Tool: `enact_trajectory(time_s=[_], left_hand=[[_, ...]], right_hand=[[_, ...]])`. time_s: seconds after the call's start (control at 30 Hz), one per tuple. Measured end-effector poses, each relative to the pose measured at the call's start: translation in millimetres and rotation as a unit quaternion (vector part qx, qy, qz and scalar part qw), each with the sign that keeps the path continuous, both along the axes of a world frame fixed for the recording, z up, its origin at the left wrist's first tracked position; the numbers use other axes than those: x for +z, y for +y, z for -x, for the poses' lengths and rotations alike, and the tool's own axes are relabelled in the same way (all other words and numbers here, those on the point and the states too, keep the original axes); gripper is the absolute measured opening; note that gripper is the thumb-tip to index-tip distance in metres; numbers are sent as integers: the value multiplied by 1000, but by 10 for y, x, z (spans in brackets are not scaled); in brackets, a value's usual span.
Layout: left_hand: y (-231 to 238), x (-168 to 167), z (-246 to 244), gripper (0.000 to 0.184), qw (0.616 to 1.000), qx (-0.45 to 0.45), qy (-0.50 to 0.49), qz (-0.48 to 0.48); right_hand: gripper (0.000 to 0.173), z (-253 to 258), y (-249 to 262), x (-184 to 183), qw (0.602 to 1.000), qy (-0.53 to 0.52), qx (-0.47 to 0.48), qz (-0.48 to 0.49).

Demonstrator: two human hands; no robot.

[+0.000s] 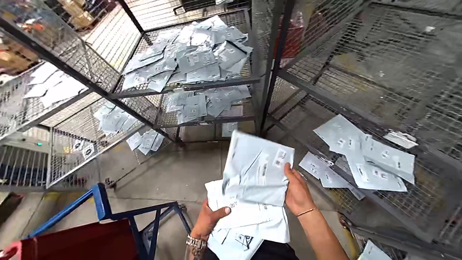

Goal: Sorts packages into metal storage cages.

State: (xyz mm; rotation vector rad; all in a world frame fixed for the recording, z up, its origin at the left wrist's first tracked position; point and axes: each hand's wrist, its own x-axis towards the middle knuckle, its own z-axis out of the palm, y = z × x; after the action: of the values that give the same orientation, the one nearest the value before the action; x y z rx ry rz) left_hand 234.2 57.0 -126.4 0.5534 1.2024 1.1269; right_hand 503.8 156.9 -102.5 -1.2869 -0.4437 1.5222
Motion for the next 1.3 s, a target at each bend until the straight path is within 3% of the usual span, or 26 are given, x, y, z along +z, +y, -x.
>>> enact_trajectory(time_s=[0.1, 0.2, 0.3, 0.43, 0.5, 0.57, 0.67, 0.73, 0.8, 0.9, 0.97, 1.03, 1.13, 1.3], left_hand=[[-13, -42, 364, 63, 999, 49, -9, 2], [5, -102, 790, 62, 993, 118, -20, 4], [131, -112, 1231, 63, 982, 186, -31, 8], [368, -40, 1855, 63, 972, 232, -29, -11], [476, 20, 2117, 68, 969, 245, -25, -21], [559, 103, 2328, 68, 967, 251, -23, -26], [656, 147, 2533, 68, 963, 265, -34, -48], [723, 164, 2609, 67, 958, 277, -36, -61], [794, 180, 2636, 67, 956, 286, -33, -63], [897, 188, 2624, 64, 955, 292, -29, -49], [980, 182, 2579, 67, 954, 294, -29, -46], [1060, 156, 2529, 69, 951, 301, -35, -54], [1142, 137, 2418, 75, 953, 290, -51, -66], [1294, -10, 2192, 79, 968, 236, -58, -69]], right_hand=[[42, 270, 390, -62, 1000, -13, -1, -20], [39, 728, 786, 12, 995, -92, 36, -33], [38, 1235, 1251, 317, 972, -203, 112, -43], [38, 1751, 2167, 769, 933, -267, 223, -96], [41, 1991, 2655, 872, 939, -258, 181, -137], [47, 2219, 3081, 924, 957, -186, 156, -160], [61, 2569, 3313, 932, 945, -191, 216, -153], [52, 2834, 3095, 912, 897, -260, 305, -188], [48, 3100, 2762, 862, 822, -298, 424, -238], [79, 3447, 2431, 680, 695, -346, 566, -277], [85, 3563, 2387, 559, 641, -378, 612, -268], [65, 3561, 2415, 506, 653, -362, 613, -260], [31, 3464, 2479, 467, 717, -310, 576, -240], [26, 3193, 2491, 128, 796, -322, 483, -172]])
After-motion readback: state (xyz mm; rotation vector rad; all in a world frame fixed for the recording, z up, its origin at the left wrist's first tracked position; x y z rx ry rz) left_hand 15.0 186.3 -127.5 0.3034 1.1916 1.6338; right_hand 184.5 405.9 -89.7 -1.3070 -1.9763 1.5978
